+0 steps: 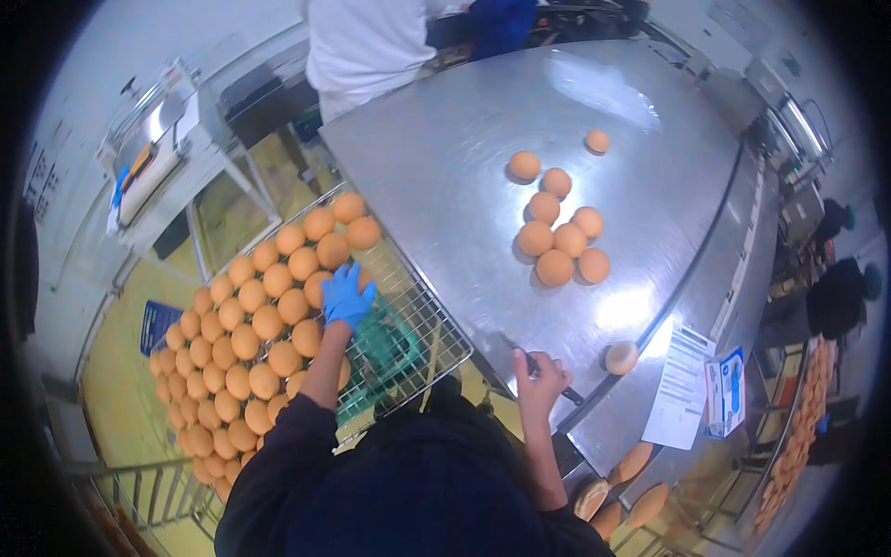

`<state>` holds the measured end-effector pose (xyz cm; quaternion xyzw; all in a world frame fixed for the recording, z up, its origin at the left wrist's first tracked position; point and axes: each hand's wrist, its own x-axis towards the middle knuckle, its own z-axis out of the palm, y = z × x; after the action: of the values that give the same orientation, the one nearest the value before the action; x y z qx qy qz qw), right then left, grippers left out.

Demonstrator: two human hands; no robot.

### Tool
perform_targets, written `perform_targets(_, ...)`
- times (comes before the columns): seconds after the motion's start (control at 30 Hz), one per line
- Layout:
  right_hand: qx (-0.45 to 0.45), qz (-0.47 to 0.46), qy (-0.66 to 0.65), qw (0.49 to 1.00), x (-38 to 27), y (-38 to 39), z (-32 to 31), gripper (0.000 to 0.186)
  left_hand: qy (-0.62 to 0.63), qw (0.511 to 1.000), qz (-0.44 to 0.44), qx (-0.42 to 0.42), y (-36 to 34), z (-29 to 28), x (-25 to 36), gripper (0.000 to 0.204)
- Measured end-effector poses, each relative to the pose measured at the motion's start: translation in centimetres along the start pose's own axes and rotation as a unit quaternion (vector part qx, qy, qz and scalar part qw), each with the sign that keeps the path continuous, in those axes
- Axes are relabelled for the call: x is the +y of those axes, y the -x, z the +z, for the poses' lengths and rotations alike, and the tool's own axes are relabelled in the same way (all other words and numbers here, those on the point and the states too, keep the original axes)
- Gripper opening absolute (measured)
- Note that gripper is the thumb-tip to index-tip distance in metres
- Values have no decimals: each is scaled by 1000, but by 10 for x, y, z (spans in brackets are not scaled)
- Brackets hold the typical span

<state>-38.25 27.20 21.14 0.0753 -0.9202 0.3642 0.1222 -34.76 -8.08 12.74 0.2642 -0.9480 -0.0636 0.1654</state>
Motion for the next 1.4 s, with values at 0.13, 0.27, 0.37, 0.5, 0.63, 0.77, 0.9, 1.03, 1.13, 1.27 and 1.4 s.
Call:
perform_targets(0.13,-11,-2,-23,1000,3,-4,6,22,120,975,28,-182,32,-19,44,57)
perform_targets(0.27,-70,-49,-62,994,-17,-5,21,23,152,963,105,-198,86,-8,70,55)
perform_targets(0.37,-115,-93,-81,986,-37,-3,29,23,186,956,71,-215,91,-10,87,53)
perform_targets(0.5,-138,-153,-148,967,-75,-1,23,21,656,691,-183,-245,89,-16,88,45)
perform_targets(0.63,-115,-195,-164,960,-100,0,-1,20,904,221,-307,-200,71,-108,120,55)
perform_targets(0.77,-62,-334,-200,919,-127,14,-33,22,949,207,-200,-125,72,-169,133,68)
perform_targets(0.9,34,-280,-94,955,-108,-11,-6,25,938,286,-176,-85,72,-192,140,67)
perform_targets(1.03,35,-349,-124,928,-122,6,-30,23,940,292,-148,-97,70,-200,143,66)
perform_targets(1.13,48,-281,-72,956,-109,-17,-14,25,932,324,-126,-106,68,-198,144,66)
perform_targets(1.27,24,-320,-125,939,-121,-7,-32,23,925,342,-121,-109,61,-196,150,65)
perform_targets(1.4,49,-244,-103,963,-118,-24,-11,23,905,406,-88,-91,62,-199,156,63)
